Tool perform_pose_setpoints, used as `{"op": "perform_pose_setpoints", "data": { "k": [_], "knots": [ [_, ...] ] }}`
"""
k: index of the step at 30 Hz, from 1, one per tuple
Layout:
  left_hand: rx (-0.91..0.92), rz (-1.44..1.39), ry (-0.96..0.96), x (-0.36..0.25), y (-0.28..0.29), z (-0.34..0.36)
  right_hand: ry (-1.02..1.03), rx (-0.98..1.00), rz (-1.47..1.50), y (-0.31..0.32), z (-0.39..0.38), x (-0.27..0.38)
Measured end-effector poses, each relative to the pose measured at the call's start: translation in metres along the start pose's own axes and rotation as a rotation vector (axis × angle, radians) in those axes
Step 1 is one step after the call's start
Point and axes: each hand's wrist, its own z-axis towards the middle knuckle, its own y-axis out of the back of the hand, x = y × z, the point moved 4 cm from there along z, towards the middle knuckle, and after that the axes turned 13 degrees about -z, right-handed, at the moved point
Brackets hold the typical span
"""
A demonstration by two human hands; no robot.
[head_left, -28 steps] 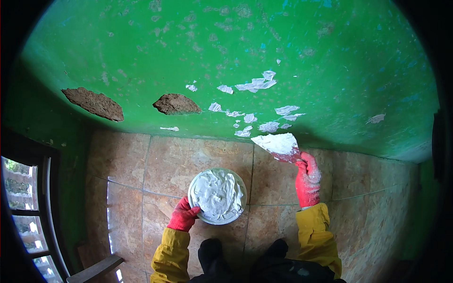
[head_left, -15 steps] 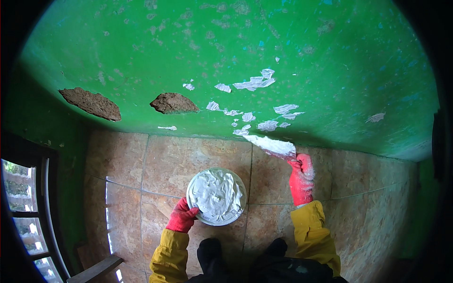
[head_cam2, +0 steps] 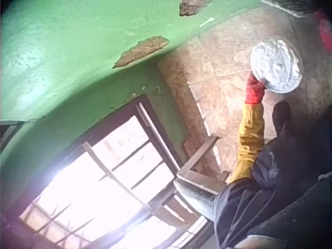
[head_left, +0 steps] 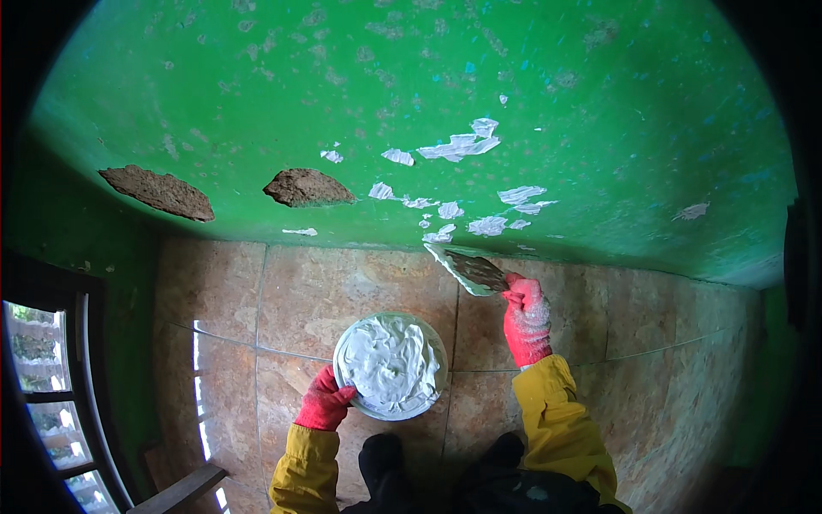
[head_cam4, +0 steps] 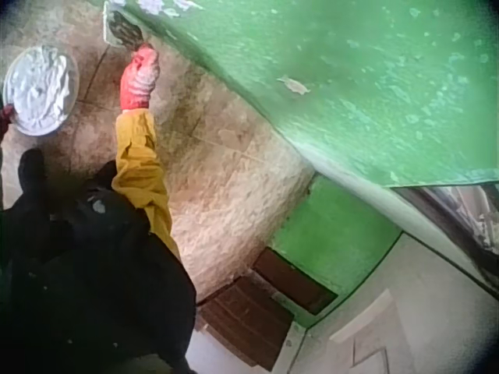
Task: The person holds a plate of plaster and applies it onto a damaged wall using a putty knife.
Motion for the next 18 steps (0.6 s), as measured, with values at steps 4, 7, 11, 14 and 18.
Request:
{"op": "perform_pose_setpoints", "data": {
  "k": [4,7,11,14,18],
  "knots": [
    [-0.013,0.025,0.004,0.000,-0.004,0.001,-0.013,0.040,0.003,-0.005,0.005,0.003],
    [-0.006,0.058,-0.004,0.001,0.000,0.000,-0.009,0.025,-0.013,-0.006,0.007,0.004],
    [0.009,0.043,-0.006,0.001,-0.003,0.001,0.027,0.045,-0.078,-0.003,0.015,0.007],
    [0.014,0.027,-0.011,0.000,-0.007,0.001,0.073,-0.008,-0.015,-0.003,0.017,0.002],
    [-0.002,0.037,-0.007,-0.001,-0.004,0.000,0.072,-0.025,-0.076,-0.001,0.019,0.010]
  ]
}}
